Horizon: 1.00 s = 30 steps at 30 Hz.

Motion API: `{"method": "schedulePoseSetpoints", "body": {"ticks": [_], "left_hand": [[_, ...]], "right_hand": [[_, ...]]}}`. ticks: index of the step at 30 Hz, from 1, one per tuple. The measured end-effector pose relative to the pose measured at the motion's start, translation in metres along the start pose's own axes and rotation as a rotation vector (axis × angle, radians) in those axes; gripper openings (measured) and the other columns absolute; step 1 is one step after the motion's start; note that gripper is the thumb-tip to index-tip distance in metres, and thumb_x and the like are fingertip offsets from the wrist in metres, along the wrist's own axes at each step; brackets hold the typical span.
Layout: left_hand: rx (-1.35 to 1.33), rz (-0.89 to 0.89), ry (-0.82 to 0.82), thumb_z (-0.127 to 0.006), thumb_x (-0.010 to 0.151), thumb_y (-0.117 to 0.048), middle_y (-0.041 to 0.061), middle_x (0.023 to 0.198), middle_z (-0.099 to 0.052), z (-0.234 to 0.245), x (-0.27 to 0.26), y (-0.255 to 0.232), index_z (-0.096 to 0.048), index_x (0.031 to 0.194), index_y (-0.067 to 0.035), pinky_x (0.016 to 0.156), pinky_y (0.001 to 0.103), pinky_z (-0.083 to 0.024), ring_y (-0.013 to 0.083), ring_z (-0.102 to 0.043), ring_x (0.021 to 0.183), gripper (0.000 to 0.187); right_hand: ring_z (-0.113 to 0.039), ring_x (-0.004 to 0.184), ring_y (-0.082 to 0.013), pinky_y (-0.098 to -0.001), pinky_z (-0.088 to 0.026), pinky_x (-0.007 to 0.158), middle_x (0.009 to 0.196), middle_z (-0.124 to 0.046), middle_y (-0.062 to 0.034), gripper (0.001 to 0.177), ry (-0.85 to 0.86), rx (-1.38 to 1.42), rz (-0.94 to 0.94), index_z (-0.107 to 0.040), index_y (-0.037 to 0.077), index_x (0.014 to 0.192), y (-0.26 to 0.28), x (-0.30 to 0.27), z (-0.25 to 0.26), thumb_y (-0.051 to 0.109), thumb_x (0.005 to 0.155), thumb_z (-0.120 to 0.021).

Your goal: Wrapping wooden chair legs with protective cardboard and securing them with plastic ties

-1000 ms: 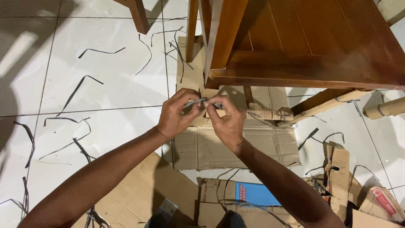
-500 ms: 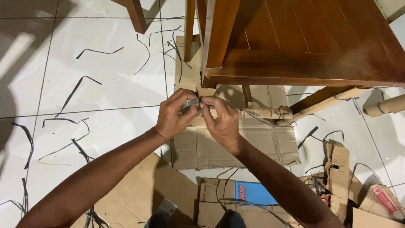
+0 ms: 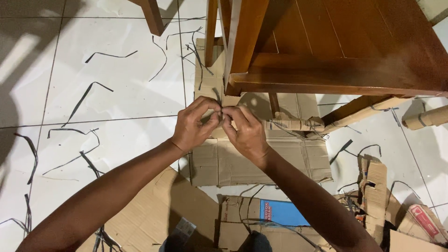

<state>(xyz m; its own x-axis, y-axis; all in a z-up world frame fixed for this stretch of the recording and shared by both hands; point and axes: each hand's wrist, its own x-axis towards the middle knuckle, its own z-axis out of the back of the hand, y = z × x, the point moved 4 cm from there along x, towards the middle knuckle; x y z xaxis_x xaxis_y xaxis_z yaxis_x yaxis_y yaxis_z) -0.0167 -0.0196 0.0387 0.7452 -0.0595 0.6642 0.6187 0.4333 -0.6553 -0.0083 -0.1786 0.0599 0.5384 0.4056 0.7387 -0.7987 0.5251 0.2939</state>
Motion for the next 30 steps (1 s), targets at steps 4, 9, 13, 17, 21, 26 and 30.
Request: {"method": "schedulePoseSetpoints", "body": {"ticks": [4,9,13,17,21,26,30], "left_hand": [[0.018,0.010,0.014,-0.063,0.094,0.001,0.010,0.093,-0.070,0.001,0.001,0.000,-0.067,0.099,-0.008,0.080,0.048,-0.058,0.0384,-0.072,0.092,0.011],[-0.003,0.029,0.033,-0.062,0.096,0.001,0.013,0.094,-0.069,0.004,0.001,-0.002,-0.066,0.102,-0.007,0.081,0.051,-0.058,0.0419,-0.071,0.093,0.011],[-0.042,0.035,0.030,-0.064,0.096,0.001,0.013,0.094,-0.068,0.003,-0.002,0.006,-0.065,0.102,-0.005,0.083,0.047,-0.059,0.0387,-0.072,0.094,0.008],[-0.039,0.033,0.044,-0.063,0.098,0.001,0.012,0.096,-0.071,-0.001,-0.010,0.016,-0.066,0.104,-0.005,0.083,0.050,-0.060,0.0375,-0.072,0.096,0.009],[-0.090,0.019,0.074,-0.064,0.097,-0.002,0.009,0.105,-0.072,0.007,-0.004,-0.006,-0.068,0.113,-0.008,0.087,0.048,-0.059,0.0356,-0.071,0.103,0.018],[-0.074,0.011,0.061,-0.066,0.097,-0.003,0.010,0.099,-0.074,0.005,-0.004,-0.002,-0.071,0.103,-0.006,0.083,0.047,-0.060,0.0348,-0.073,0.096,0.009],[-0.064,0.001,0.068,-0.063,0.099,-0.005,0.012,0.096,-0.073,0.003,-0.005,0.004,-0.069,0.100,-0.005,0.081,0.047,-0.059,0.0377,-0.073,0.094,0.006]], "right_hand": [[-0.071,0.072,-0.0236,-0.0355,-0.060,0.065,0.079,-0.063,-0.0049,0.010,0.016,0.011,-0.025,-0.069,0.011,0.101,-0.002,-0.002,-0.001,0.005,0.094,-0.067],[-0.070,0.070,-0.0310,-0.0414,-0.057,0.065,0.076,-0.063,-0.0131,0.009,0.061,0.297,-0.201,-0.068,0.007,0.102,-0.003,-0.002,-0.001,0.004,0.094,-0.063],[-0.069,0.075,-0.0296,-0.0447,-0.055,0.072,0.078,-0.066,-0.0138,0.011,0.076,0.458,-0.343,-0.068,0.007,0.102,-0.007,-0.008,-0.006,0.003,0.092,-0.063],[-0.064,0.077,-0.0177,-0.0423,-0.056,0.076,0.081,-0.070,-0.0134,0.011,0.152,0.589,-0.481,-0.068,0.004,0.104,0.001,-0.004,0.001,0.006,0.097,-0.061],[-0.063,0.074,-0.0175,-0.0407,-0.056,0.073,0.079,-0.070,-0.0133,0.011,0.150,0.583,-0.517,-0.068,0.004,0.104,-0.002,-0.005,-0.002,0.007,0.097,-0.061],[-0.065,0.073,-0.0200,-0.0421,-0.055,0.072,0.078,-0.072,-0.0150,0.014,0.150,0.516,-0.556,-0.069,0.005,0.108,-0.005,-0.007,-0.007,0.010,0.097,-0.062],[-0.062,0.068,-0.0185,-0.0369,-0.054,0.066,0.076,-0.072,-0.0123,0.015,0.158,0.511,-0.624,-0.073,0.007,0.107,-0.010,-0.014,-0.009,0.010,0.095,-0.065]]}}
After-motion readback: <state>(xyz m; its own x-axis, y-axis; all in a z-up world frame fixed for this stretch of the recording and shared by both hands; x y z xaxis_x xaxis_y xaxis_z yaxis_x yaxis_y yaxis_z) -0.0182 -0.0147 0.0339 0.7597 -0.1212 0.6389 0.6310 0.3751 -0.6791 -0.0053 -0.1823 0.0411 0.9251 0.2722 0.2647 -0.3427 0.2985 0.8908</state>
